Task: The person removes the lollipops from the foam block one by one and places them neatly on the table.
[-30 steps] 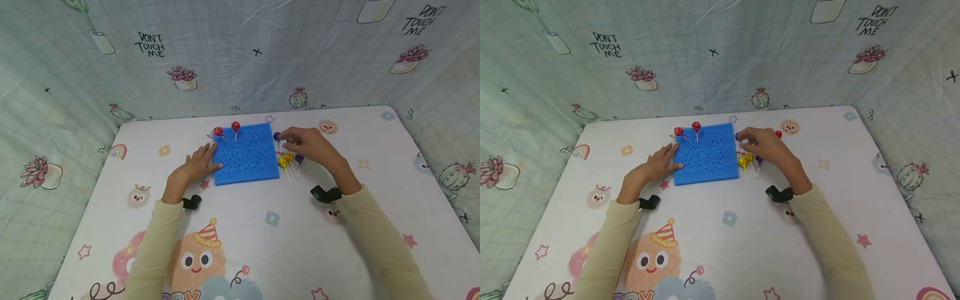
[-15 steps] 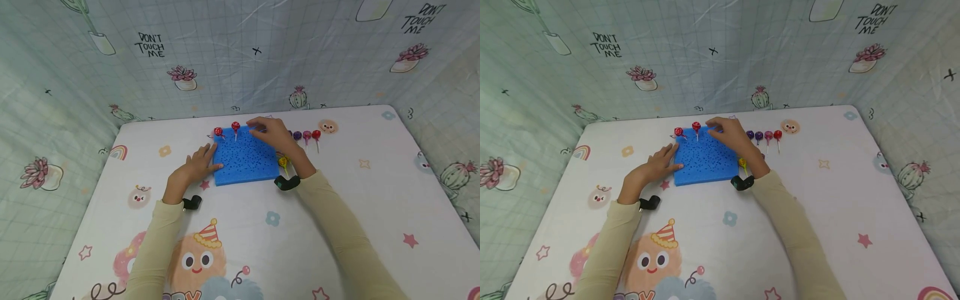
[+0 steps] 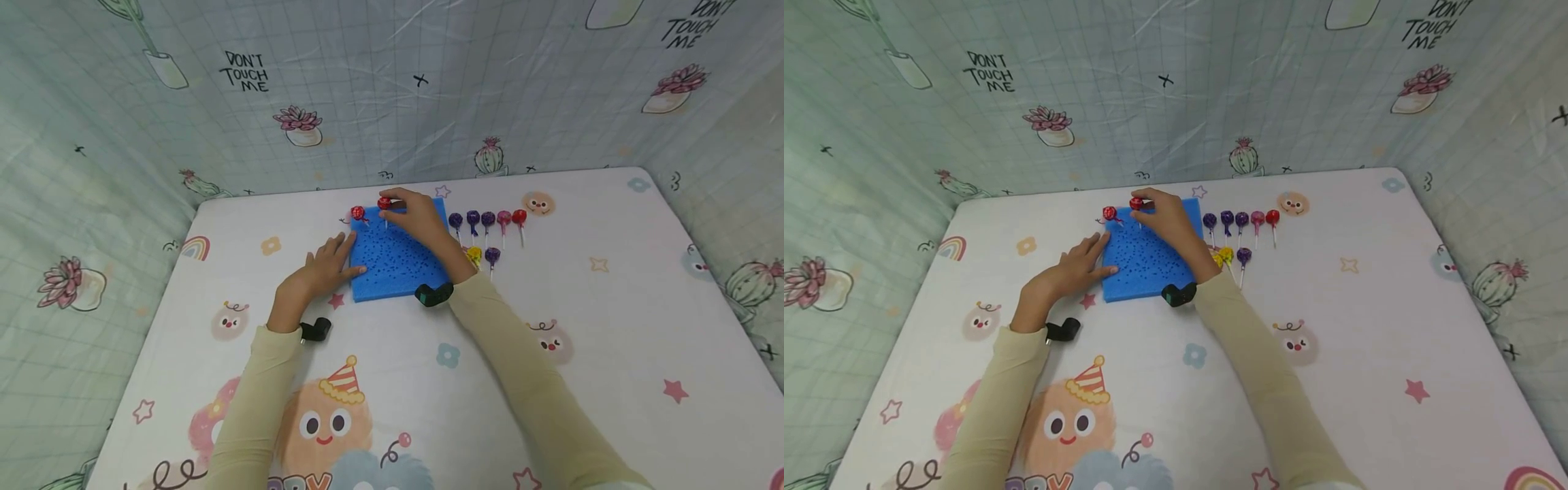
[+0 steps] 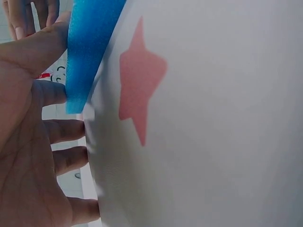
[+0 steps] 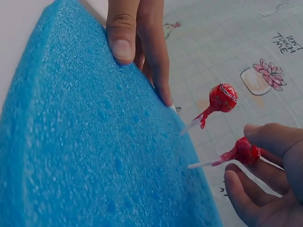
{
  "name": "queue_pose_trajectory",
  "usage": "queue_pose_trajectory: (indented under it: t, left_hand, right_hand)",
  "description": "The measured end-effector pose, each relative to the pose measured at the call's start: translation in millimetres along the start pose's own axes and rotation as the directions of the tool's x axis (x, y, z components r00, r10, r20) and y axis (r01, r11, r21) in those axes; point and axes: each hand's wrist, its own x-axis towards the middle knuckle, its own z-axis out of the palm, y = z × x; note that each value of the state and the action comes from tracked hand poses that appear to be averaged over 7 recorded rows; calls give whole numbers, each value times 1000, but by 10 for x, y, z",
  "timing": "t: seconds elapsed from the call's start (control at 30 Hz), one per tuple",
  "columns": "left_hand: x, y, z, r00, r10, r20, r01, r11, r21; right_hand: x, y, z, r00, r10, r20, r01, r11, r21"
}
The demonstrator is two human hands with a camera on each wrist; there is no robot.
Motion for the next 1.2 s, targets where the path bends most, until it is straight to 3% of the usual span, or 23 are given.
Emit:
queue_pose_trajectory:
  t: [0.3, 0.6, 1.2]
  left_hand:
    - [29, -3, -40, 1000, -1, 19, 1, 1000, 3]
    - [38, 23, -106, 999, -10, 41, 10, 1000, -2]
    - [14, 5, -99, 999, 3, 38, -3, 1000, -11]
  right_hand:
    - [39, 19, 26, 996, 4, -93, -3, 1000, 9]
    - [34, -23, -26, 984, -60, -167, 69, 996, 48]
    - [-69, -57, -151, 987, -53, -149, 63, 996, 60]
